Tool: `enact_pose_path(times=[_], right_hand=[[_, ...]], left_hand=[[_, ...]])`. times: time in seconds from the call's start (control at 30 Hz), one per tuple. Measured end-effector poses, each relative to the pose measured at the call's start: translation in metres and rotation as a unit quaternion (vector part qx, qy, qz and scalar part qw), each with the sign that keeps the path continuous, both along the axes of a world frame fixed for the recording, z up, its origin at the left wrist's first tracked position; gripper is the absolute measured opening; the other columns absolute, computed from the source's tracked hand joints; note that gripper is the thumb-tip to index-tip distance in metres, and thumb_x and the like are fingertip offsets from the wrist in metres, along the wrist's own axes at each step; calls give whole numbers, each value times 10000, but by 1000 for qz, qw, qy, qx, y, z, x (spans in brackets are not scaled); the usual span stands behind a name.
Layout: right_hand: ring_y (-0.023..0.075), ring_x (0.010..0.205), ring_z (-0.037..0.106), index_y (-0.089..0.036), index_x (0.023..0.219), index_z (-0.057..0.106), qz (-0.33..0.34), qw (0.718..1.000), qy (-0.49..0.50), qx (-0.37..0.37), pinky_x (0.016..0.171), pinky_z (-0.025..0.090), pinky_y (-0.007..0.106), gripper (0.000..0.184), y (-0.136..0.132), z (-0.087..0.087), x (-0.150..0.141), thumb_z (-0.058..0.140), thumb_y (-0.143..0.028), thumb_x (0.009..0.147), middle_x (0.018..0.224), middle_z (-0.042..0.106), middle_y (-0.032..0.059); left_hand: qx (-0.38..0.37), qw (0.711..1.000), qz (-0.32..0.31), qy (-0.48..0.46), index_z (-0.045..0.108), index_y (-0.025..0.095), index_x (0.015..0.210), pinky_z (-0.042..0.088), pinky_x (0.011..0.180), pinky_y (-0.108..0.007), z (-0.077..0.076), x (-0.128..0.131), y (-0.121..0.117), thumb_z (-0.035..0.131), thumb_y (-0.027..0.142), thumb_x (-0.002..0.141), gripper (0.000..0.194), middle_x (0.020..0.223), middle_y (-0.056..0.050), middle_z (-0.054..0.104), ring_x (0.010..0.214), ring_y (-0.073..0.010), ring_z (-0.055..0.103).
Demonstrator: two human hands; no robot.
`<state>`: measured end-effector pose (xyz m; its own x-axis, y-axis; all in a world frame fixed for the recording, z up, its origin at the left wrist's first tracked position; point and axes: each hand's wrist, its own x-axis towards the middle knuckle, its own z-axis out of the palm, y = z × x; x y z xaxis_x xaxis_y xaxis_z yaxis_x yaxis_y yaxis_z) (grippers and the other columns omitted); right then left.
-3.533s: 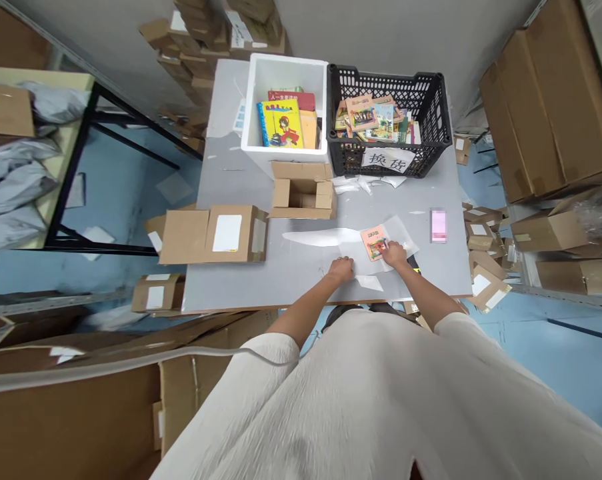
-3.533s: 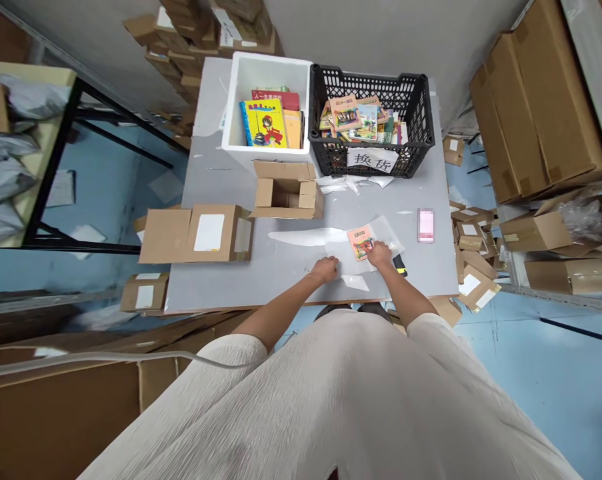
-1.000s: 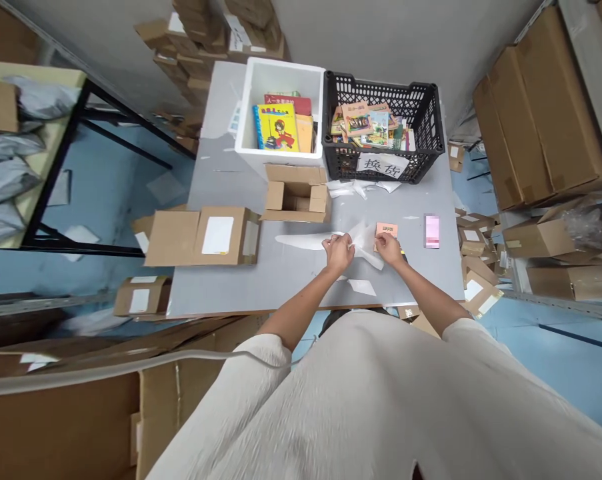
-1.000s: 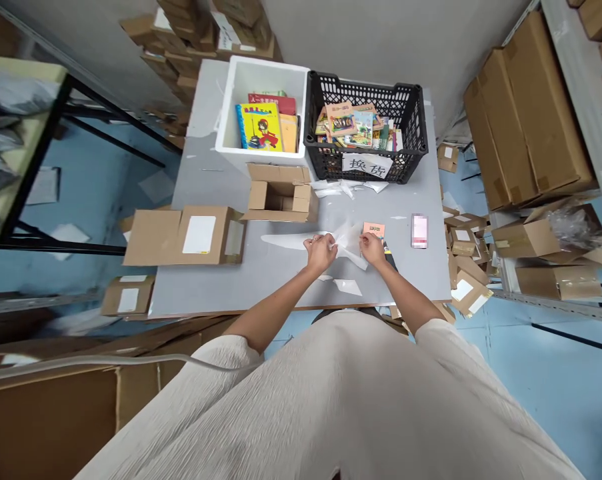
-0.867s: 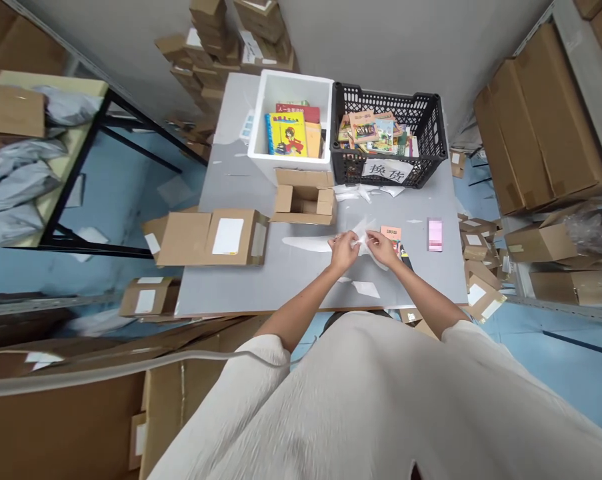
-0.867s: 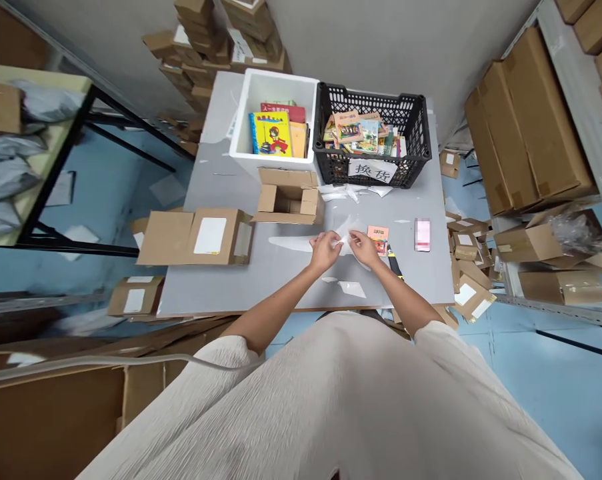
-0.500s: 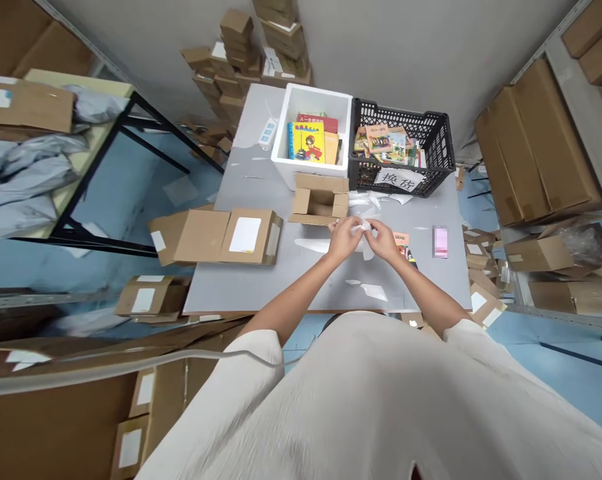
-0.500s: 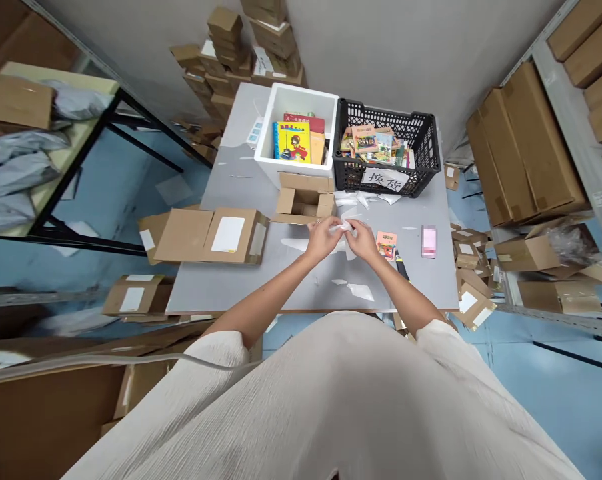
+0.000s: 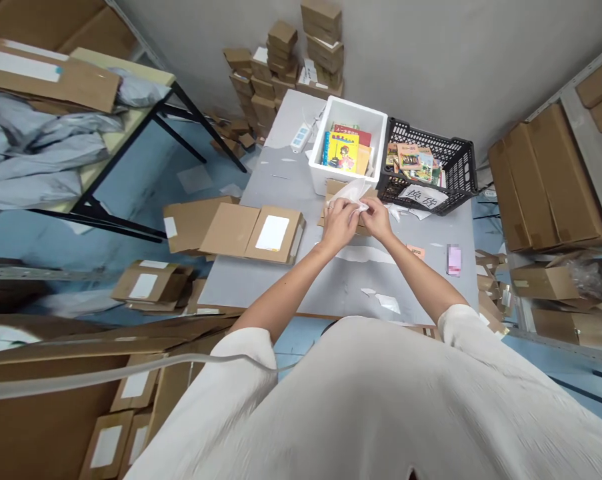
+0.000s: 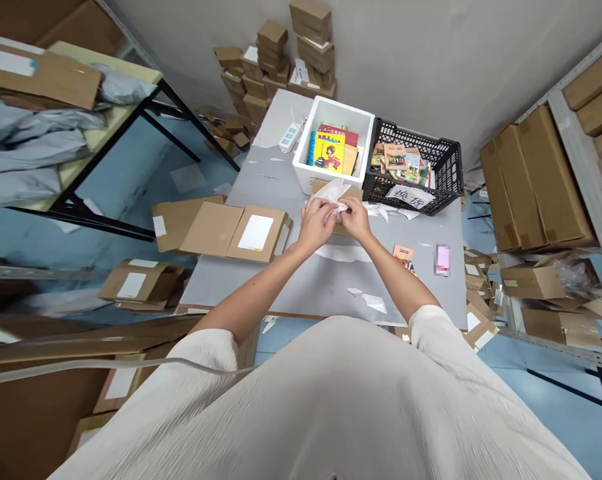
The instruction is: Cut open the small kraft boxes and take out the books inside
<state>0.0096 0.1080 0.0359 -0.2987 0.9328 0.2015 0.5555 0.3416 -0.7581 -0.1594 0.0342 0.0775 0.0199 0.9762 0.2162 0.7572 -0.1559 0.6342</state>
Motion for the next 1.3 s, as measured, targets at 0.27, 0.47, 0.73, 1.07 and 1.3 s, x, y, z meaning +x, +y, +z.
enact_pose_path(times=[0.27,0.47,0.73,1.07,1.3], right_hand=[[355,1285,616,-171,1374,806,16,985,-160,-63,1184,527,507,475,7,-34,-11,548,-214,977,1298,735,157],[441,1358,538,-154,1287,828,-12,952,-295,-75,1177,474,586,386,6,-31,-8,582,-185,990,1389,655,239],[408,1336,575,-203,1516,698,63,954,-278,-92,1144,451,583,531,5,-26,-10,535,-189,1011,1462,719,184],[427,1436,497,-288,1411,800,72,952,-284,-93,1182,390,654,456,-5,-30,12,531,-241,1045,1632,647,136],[416,1498,493,-258,1395,794,-5,961,-254,-108,1220,410,628,428,-19,-26,64,528,-261,1061,1658,608,149]], left_hand=[[-105,994,-17,-4,720,262,1332,486,1152,-458,-44,-33,10,568,168,1024,356,1416,-124,656,1349,-342,599],[-151,989,9,4,795,268,1134,527,1047,-473,-65,-30,29,582,223,1039,237,1284,-121,694,1172,-346,676],[-181,982,-49,8,717,243,1353,538,1054,-458,-82,-16,51,529,121,983,432,1199,-108,832,1185,-343,745],[-180,980,-55,57,767,263,1271,386,1151,-608,-77,-8,44,570,174,951,386,1200,-176,813,1300,-439,684],[-111,992,-46,38,764,266,1286,349,1184,-600,-50,26,34,578,150,969,385,1450,-179,646,1440,-437,528]])
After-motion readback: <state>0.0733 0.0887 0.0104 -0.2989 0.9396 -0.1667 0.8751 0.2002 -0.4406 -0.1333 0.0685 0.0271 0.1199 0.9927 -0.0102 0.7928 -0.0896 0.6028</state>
